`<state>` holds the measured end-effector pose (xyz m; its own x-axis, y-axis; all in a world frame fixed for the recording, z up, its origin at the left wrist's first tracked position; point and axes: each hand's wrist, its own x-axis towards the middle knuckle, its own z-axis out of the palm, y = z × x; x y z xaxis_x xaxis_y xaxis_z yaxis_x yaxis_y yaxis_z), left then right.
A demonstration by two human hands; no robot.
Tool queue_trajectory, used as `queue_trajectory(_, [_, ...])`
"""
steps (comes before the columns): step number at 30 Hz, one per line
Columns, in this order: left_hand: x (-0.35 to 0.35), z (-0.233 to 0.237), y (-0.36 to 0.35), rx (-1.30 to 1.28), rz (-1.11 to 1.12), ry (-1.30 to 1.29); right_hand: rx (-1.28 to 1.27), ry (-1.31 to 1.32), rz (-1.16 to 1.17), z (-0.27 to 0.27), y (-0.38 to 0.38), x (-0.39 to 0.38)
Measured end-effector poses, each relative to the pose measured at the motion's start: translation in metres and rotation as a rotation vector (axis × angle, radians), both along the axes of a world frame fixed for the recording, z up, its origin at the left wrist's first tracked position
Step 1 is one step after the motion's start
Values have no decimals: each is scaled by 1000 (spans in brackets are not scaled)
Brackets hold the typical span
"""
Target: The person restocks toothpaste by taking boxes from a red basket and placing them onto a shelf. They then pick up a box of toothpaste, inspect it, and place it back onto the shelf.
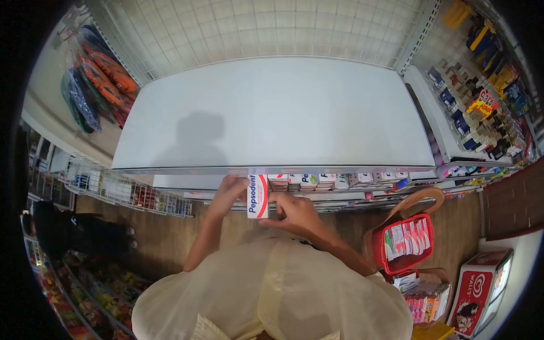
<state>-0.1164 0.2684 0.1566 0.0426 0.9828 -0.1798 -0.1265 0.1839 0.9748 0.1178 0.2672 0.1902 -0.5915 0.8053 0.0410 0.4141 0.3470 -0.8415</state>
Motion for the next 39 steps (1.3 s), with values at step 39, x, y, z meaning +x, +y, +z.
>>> queue_trajectory(39, [-3,8,-4,-91,-74,-43,695,180,-106,-15,32,-11])
